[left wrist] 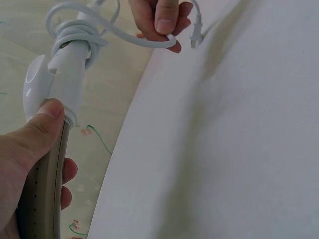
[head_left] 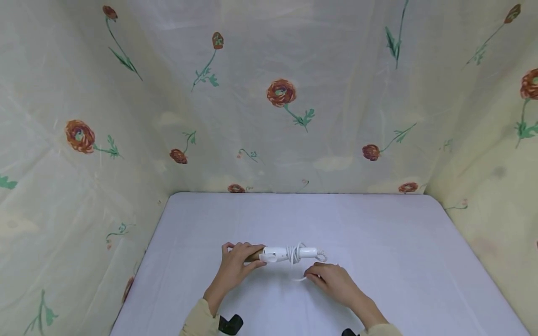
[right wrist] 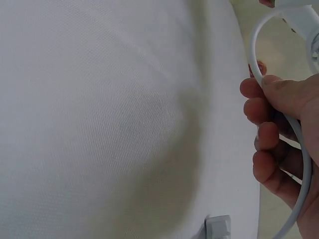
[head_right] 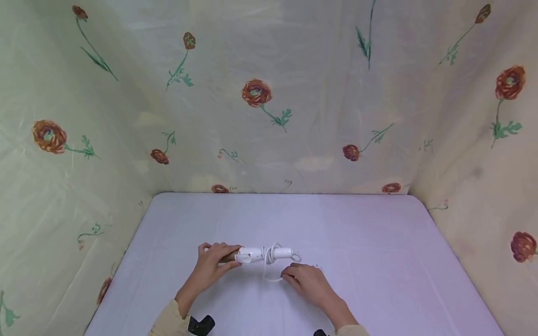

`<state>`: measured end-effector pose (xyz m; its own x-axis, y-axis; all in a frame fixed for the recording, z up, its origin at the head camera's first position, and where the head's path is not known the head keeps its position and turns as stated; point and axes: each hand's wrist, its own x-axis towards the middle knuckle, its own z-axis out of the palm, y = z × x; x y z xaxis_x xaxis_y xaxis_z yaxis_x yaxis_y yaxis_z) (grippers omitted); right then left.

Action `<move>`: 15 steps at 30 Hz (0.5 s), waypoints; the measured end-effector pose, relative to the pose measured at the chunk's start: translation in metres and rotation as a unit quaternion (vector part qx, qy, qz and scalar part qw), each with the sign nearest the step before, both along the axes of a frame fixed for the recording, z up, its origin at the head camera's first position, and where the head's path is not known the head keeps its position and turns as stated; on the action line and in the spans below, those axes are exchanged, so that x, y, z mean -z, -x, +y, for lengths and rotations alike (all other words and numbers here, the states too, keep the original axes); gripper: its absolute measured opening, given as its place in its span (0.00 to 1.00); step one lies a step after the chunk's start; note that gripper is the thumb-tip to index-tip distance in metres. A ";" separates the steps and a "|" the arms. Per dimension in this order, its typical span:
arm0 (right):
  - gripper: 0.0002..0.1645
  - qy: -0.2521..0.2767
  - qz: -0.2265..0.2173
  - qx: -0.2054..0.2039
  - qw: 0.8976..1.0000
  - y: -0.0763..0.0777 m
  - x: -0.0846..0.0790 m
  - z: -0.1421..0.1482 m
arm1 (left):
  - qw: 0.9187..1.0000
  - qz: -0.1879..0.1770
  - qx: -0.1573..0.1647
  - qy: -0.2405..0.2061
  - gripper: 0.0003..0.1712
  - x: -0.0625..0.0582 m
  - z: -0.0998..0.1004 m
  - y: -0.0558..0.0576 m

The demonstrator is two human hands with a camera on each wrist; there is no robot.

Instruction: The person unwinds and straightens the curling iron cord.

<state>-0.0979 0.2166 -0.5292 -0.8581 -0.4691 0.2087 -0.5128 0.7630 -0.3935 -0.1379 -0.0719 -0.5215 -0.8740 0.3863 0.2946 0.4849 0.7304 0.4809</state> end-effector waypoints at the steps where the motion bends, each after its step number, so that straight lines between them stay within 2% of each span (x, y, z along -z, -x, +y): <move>1: 0.05 0.002 -0.005 -0.005 1.000 -0.001 -0.001 0.000 | 1.000 0.000 -0.001 0.002 0.26 0.000 0.000 0.000; 11: 0.06 0.010 -0.033 -0.041 0.999 -0.012 -0.005 -0.007 | 1.000 0.002 -0.012 0.017 0.26 0.000 0.001 0.000; 15: 0.06 0.038 -0.072 -0.033 0.996 -0.018 -0.006 -0.008 | 1.000 0.003 -0.015 0.022 0.26 0.002 0.001 -0.001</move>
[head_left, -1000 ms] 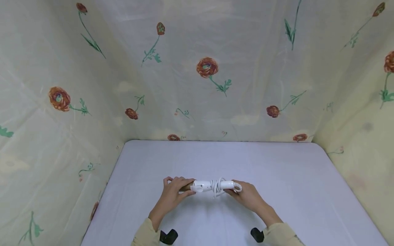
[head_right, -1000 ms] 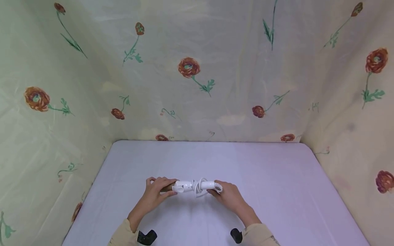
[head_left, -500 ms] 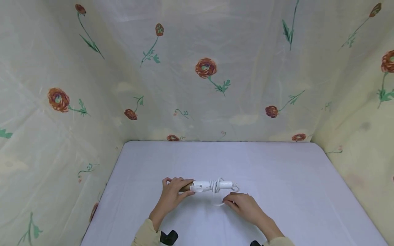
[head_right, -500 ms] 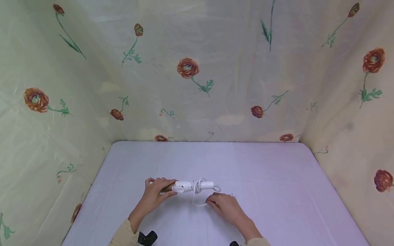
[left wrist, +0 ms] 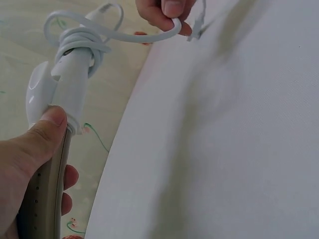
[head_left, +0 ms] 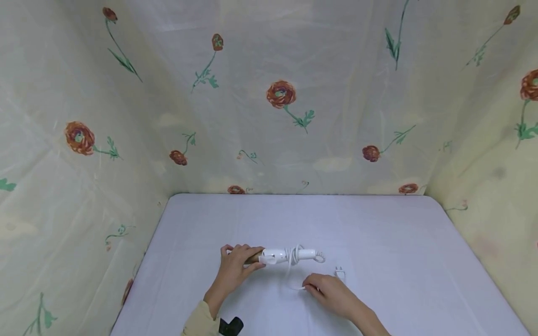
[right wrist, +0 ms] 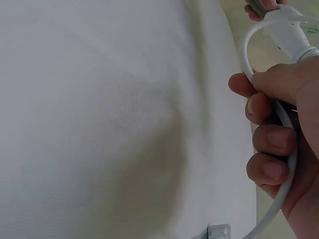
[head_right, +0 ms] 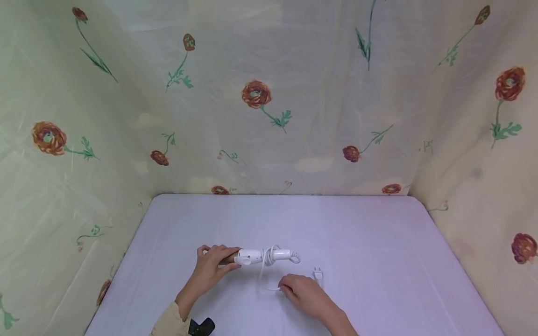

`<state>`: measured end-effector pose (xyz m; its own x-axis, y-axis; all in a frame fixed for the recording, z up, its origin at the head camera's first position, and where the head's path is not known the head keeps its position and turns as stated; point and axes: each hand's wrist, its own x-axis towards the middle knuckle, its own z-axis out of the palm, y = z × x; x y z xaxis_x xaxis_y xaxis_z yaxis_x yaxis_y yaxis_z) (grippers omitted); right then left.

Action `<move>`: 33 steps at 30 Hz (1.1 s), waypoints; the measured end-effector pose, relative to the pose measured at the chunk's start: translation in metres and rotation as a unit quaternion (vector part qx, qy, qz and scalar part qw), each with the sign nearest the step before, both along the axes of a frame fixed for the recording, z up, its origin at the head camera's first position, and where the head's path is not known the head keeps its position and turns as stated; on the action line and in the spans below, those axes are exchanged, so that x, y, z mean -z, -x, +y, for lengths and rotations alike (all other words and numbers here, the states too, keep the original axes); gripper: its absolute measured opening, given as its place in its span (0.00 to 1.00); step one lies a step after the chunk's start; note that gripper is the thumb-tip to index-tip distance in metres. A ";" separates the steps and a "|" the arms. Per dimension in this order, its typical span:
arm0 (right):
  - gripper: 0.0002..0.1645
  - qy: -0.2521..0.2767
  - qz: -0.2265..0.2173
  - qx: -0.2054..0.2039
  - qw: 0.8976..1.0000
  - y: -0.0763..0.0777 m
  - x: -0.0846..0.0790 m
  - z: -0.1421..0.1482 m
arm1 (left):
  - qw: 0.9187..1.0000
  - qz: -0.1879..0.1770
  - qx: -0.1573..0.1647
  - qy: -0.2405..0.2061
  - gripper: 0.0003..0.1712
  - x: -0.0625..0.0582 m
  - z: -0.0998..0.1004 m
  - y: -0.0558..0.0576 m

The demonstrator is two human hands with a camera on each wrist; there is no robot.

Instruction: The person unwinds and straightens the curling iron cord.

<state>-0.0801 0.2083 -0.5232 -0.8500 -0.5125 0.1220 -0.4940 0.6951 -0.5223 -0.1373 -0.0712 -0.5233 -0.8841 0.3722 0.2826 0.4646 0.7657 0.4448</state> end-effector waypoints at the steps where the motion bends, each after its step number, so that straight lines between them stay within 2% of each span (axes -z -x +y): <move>1: 0.06 0.006 -0.013 0.004 1.000 -0.001 0.000 0.000 | 1.000 0.001 -0.001 0.001 0.26 0.000 0.000 0.000; 4: 0.06 0.023 -0.041 0.017 0.999 -0.005 0.000 0.001 | 1.000 -0.002 -0.001 -0.002 0.26 0.001 0.000 -0.002; 7: 0.05 0.032 -0.042 0.024 0.998 -0.008 -0.002 0.002 | 1.000 -0.006 -0.002 -0.004 0.26 0.002 0.000 -0.002; 18: 0.02 0.060 0.049 0.036 0.996 -0.014 -0.018 0.002 | 1.000 -0.009 -0.001 -0.007 0.27 0.002 0.000 0.002; 26: 0.11 0.077 0.124 0.043 0.988 -0.014 -0.028 0.002 | 1.000 -0.012 -0.004 0.003 0.26 0.001 0.001 0.003; 33: 0.11 0.089 0.134 0.050 0.986 -0.011 -0.035 0.007 | 1.000 -0.011 -0.004 0.025 0.26 0.002 0.000 0.001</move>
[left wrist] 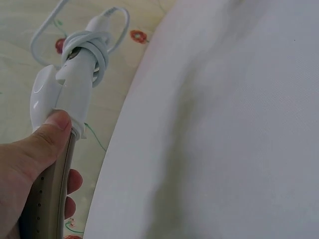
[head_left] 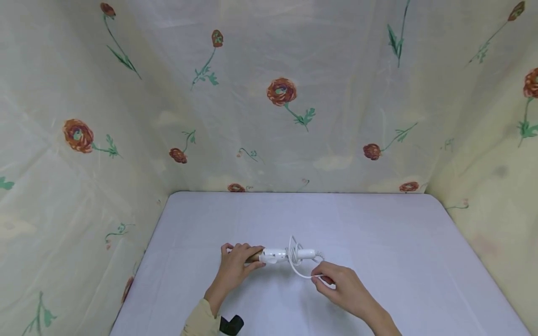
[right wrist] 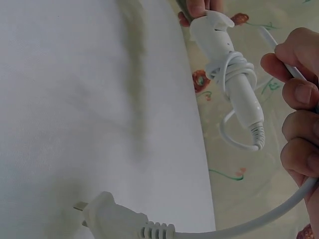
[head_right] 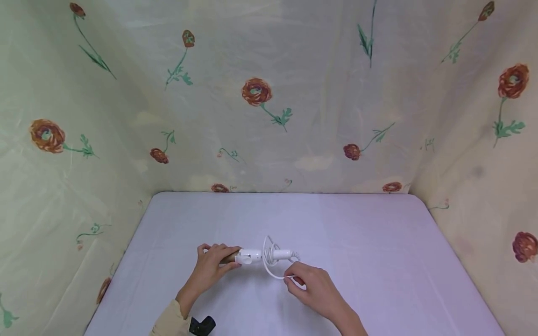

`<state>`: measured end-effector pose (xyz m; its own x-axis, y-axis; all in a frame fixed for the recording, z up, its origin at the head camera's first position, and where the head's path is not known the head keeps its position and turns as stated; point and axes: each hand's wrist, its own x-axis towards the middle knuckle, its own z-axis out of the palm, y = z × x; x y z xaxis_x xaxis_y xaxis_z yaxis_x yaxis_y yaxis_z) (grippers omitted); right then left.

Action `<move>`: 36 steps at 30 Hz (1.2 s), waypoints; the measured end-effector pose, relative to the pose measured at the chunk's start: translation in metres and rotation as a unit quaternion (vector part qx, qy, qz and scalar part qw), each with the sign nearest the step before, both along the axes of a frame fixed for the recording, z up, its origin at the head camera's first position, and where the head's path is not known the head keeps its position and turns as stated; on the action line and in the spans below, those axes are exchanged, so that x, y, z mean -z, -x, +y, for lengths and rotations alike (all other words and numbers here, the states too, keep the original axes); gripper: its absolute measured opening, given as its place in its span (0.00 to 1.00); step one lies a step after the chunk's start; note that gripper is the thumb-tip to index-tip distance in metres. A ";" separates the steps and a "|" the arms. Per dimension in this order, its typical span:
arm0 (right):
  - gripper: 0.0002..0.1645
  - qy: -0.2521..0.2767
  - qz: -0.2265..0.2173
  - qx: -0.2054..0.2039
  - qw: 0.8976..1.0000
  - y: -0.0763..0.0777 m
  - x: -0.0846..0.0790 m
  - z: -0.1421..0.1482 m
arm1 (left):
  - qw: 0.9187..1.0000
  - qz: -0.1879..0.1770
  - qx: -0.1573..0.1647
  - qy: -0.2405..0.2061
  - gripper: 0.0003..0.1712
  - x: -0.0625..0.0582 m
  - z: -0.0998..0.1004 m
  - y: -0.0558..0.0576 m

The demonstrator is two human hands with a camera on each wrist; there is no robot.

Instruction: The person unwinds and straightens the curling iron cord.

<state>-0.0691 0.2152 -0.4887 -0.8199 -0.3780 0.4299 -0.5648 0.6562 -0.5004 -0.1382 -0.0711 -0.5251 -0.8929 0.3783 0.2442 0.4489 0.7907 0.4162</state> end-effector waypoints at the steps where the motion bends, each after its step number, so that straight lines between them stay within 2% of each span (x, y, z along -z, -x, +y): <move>1: 0.11 0.000 -0.001 -0.001 1.000 0.000 -0.001 0.000 | 1.000 -0.001 0.001 0.002 0.26 0.000 0.000 0.000; 5: 0.10 0.004 0.002 -0.011 1.000 0.001 -0.002 0.001 | 1.000 -0.008 0.004 0.005 0.26 0.002 0.000 -0.001; 13: 0.11 0.030 0.050 -0.048 0.997 0.005 -0.011 0.003 | 1.000 -0.007 0.005 0.006 0.26 0.002 0.000 -0.002; 20: 0.10 0.027 0.061 -0.044 0.997 0.011 -0.022 0.006 | 1.000 -0.003 0.010 0.010 0.26 0.001 0.001 -0.003; 30: 0.08 0.033 0.056 -0.039 0.997 0.020 -0.025 0.008 | 1.000 -0.013 0.004 0.010 0.26 0.004 0.000 -0.007; 36: 0.08 0.034 0.071 -0.041 0.996 0.027 -0.029 0.007 | 1.000 -0.015 0.006 0.020 0.26 0.004 -0.002 -0.007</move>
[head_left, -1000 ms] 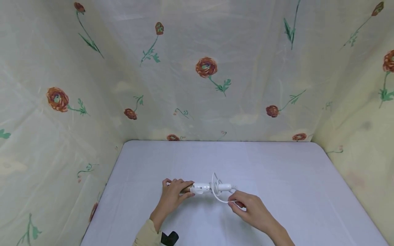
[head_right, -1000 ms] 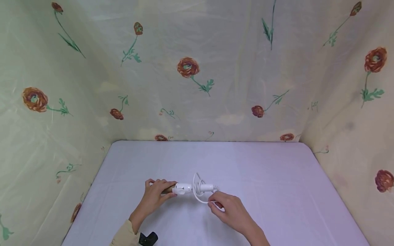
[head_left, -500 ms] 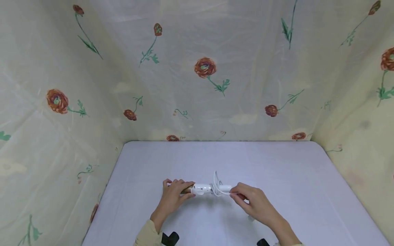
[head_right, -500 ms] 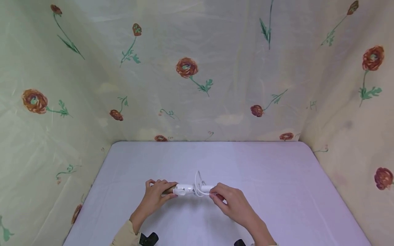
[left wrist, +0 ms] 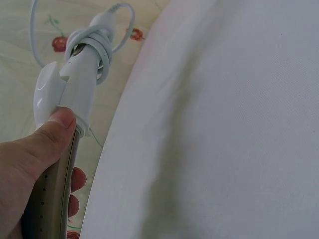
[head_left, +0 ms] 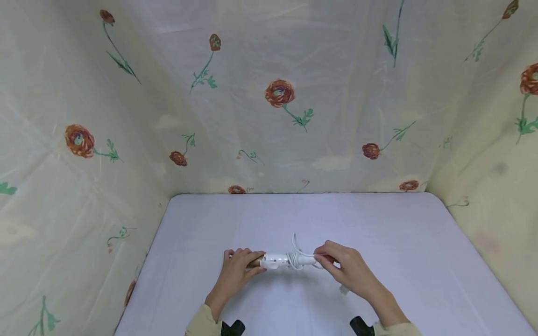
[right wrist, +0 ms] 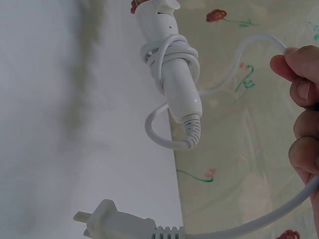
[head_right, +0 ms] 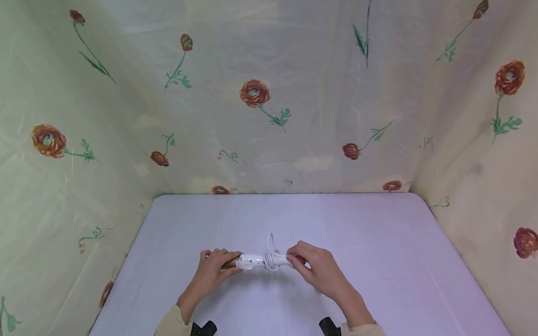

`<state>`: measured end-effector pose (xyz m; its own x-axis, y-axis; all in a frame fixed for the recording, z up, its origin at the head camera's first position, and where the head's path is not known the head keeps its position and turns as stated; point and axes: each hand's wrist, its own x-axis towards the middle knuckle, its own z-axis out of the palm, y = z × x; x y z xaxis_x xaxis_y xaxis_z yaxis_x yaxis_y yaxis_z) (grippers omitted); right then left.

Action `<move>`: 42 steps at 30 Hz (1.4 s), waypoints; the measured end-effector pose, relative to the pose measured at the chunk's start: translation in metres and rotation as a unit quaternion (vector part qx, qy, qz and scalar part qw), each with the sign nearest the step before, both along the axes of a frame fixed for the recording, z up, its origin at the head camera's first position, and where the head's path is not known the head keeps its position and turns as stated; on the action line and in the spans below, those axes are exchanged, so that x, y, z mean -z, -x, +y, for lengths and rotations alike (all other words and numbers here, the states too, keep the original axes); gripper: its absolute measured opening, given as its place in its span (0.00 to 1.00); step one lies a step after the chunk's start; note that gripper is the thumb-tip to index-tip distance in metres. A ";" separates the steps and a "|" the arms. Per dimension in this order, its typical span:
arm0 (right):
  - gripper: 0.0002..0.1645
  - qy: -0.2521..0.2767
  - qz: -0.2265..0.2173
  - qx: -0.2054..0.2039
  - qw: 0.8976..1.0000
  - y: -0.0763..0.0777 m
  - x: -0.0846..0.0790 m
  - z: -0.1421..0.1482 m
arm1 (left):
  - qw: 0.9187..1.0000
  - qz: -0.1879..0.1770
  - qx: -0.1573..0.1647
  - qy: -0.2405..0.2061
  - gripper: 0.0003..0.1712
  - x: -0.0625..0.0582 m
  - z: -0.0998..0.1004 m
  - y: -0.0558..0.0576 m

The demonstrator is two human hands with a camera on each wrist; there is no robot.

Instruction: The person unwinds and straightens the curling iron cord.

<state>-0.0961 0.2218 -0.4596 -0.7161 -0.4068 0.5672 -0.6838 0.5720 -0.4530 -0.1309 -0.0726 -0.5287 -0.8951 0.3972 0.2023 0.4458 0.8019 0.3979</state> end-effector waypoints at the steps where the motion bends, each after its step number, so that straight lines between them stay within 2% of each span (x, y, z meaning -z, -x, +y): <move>1: 0.08 0.000 0.005 0.001 1.000 0.001 -0.001 0.000 | 1.000 -0.002 -0.001 0.002 0.26 0.000 0.000 0.000; 7: 0.11 0.001 0.026 0.019 0.999 0.009 -0.003 0.002 | 1.000 -0.009 -0.002 0.007 0.26 0.000 0.000 -0.001; 16: 0.08 -0.007 0.018 0.058 0.998 0.021 0.001 0.007 | 1.000 -0.002 0.003 -0.001 0.25 0.001 0.000 0.000; 28: 0.06 0.005 -0.018 0.102 0.995 0.033 0.012 0.013 | 0.999 0.010 0.030 -0.006 0.25 -0.002 -0.006 0.003; 38: 0.02 -0.008 -0.032 0.159 0.987 0.042 0.015 0.012 | 0.998 -0.014 0.046 -0.030 0.26 -0.005 -0.010 0.004; 42: 0.03 -0.014 -0.065 0.177 0.982 0.044 0.020 0.012 | 0.998 -0.012 0.052 -0.032 0.26 -0.006 -0.010 0.005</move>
